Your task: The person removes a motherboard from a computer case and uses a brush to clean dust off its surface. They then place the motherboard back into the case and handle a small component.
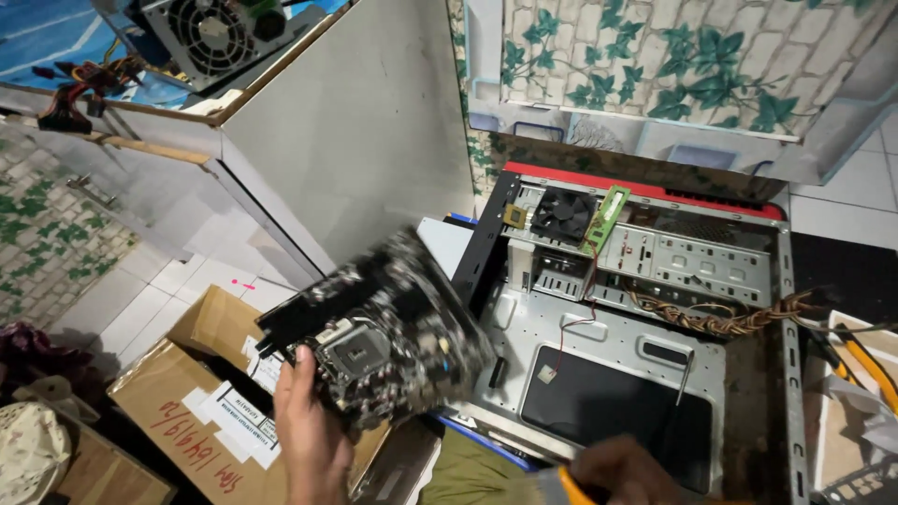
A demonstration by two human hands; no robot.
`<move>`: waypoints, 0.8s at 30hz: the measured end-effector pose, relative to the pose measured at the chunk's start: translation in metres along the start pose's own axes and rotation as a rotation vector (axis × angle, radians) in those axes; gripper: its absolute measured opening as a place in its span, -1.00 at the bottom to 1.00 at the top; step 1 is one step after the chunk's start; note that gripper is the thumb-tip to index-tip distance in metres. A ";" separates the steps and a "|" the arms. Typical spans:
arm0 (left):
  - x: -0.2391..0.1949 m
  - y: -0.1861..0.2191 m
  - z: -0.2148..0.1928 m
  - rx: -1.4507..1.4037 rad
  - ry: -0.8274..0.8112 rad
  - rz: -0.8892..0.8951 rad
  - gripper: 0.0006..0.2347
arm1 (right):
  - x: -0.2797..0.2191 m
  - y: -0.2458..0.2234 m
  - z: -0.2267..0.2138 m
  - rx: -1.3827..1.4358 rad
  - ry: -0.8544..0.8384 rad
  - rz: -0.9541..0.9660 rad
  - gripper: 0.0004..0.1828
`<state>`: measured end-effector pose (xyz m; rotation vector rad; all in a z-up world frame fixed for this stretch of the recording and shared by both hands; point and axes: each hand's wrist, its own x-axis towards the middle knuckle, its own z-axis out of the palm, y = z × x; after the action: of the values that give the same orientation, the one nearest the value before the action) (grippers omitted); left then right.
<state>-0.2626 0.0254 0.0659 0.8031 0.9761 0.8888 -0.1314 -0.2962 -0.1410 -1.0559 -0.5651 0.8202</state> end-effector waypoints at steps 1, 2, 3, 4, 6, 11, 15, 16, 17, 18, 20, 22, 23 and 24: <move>-0.005 0.007 0.005 0.001 -0.005 -0.002 -0.71 | 0.008 0.023 -0.019 -0.001 0.005 -0.002 -0.38; -0.010 0.014 0.010 0.100 -0.017 -0.006 -0.66 | 0.016 0.047 -0.037 0.179 -0.057 -0.062 -0.33; -0.015 0.021 0.014 0.198 -0.029 -0.008 -0.60 | 0.023 0.070 -0.056 0.359 -0.119 -0.123 -0.27; -0.010 0.016 0.009 0.202 -0.034 -0.011 -0.60 | 0.033 0.054 -0.036 0.359 -0.113 -0.125 -0.27; 0.001 0.005 -0.001 0.225 -0.245 -0.038 -0.64 | 0.053 0.023 0.004 0.709 -0.495 -0.344 0.17; 0.013 -0.015 -0.014 0.336 -0.332 -0.139 -0.39 | 0.040 -0.035 0.124 0.056 0.645 0.166 -0.29; -0.005 0.004 0.002 0.434 -0.358 -0.167 -0.36 | 0.017 -0.042 0.138 0.123 0.866 0.463 -0.48; -0.007 0.006 0.004 0.434 -0.359 -0.167 -0.36 | 0.018 -0.013 0.117 0.122 0.866 0.462 -0.48; -0.010 0.007 0.007 0.408 -0.317 -0.212 -0.40 | 0.018 0.016 0.097 0.100 0.628 0.300 -0.74; -0.012 0.009 0.010 0.383 -0.279 -0.257 -0.44 | 0.019 0.044 0.076 0.078 0.388 0.142 -0.73; -0.003 0.005 -0.001 0.436 -0.287 -0.287 -0.40 | 0.021 0.036 0.084 0.156 0.393 0.183 -0.72; 0.011 -0.003 -0.021 0.489 -0.299 -0.315 -0.36 | 0.027 0.008 0.107 0.235 0.398 0.222 -0.70; 0.021 -0.009 -0.035 0.424 -0.439 -0.257 -0.36 | 0.031 -0.015 0.126 0.155 0.717 0.367 -0.67; 0.031 -0.015 -0.048 0.358 -0.580 -0.200 -0.36 | 0.036 -0.039 0.145 0.070 1.033 0.516 -0.33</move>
<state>-0.2944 0.0550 0.0256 1.1621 0.6845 0.2729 -0.2061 -0.2002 -0.0463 -1.4067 0.6269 0.6056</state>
